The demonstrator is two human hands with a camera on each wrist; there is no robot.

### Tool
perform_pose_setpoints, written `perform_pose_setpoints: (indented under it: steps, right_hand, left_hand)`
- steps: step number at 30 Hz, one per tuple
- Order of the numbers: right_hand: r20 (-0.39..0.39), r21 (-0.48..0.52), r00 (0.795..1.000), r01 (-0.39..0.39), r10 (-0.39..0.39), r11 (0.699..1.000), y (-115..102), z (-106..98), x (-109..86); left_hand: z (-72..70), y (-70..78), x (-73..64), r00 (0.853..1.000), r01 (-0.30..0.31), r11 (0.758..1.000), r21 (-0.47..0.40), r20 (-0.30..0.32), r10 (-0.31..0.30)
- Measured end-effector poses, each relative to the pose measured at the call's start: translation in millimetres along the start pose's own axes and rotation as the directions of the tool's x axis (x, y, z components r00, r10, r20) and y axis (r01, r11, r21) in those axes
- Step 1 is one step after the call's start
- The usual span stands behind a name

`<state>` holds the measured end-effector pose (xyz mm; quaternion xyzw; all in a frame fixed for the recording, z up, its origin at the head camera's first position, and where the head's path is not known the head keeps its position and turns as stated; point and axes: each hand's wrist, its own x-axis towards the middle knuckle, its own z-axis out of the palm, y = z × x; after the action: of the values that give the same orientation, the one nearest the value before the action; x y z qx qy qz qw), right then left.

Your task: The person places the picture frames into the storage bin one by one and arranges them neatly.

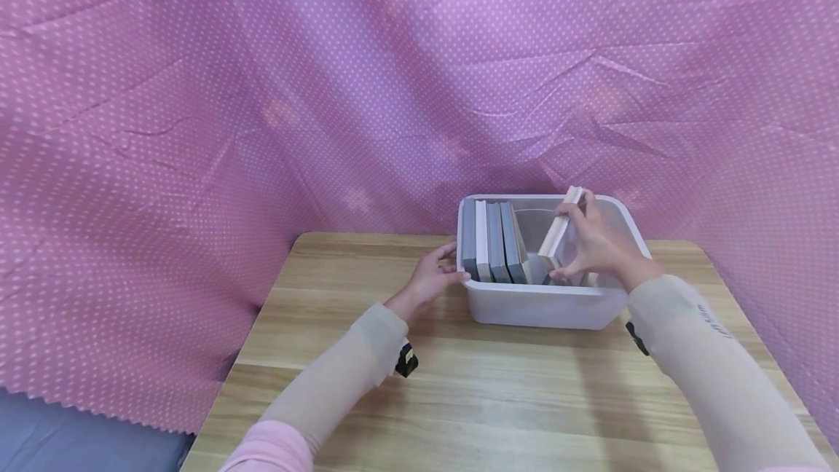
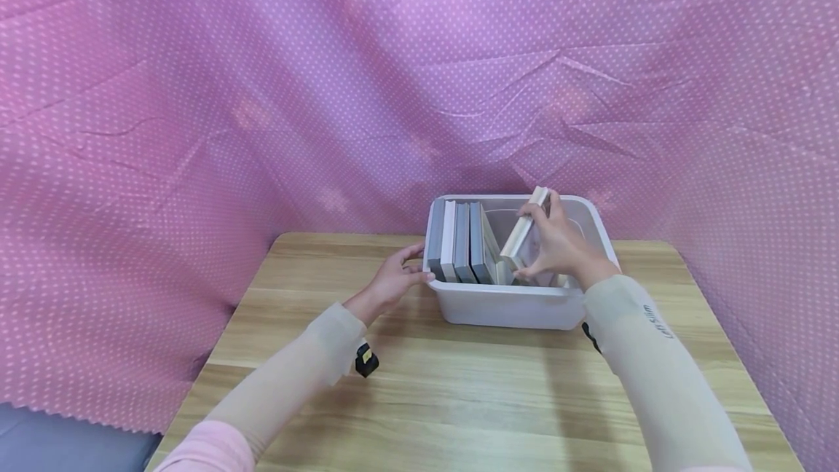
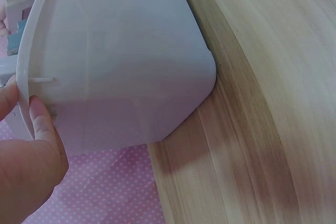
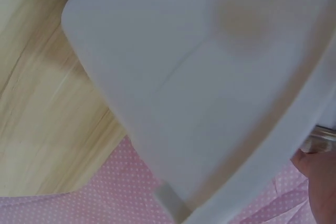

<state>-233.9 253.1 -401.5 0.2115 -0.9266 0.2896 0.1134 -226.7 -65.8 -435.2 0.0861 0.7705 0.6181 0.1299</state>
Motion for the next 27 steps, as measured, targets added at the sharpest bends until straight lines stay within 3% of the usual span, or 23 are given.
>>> perform_pose_setpoints:
  steps: [8,16,27]
  right_hand:
    - [0.072,-0.087,0.997,0.020,-0.014,0.996,-2.3,5.9,-1.5]
    - [0.103,-0.068,0.994,0.045,-0.038,0.997,-4.1,14.9,3.5]
    - [0.138,-0.025,0.989,0.056,-0.052,0.998,-4.5,25.6,8.4]
  left_hand:
    - [-0.3,1.0,-6.3,0.999,-0.039,0.999,0.005,0.002,0.038]
    - [-0.1,1.7,-5.2,1.000,0.009,1.000,0.009,-0.005,-0.009]
    - [0.4,0.5,-2.9,1.000,0.008,1.000,0.021,-0.016,-0.007]
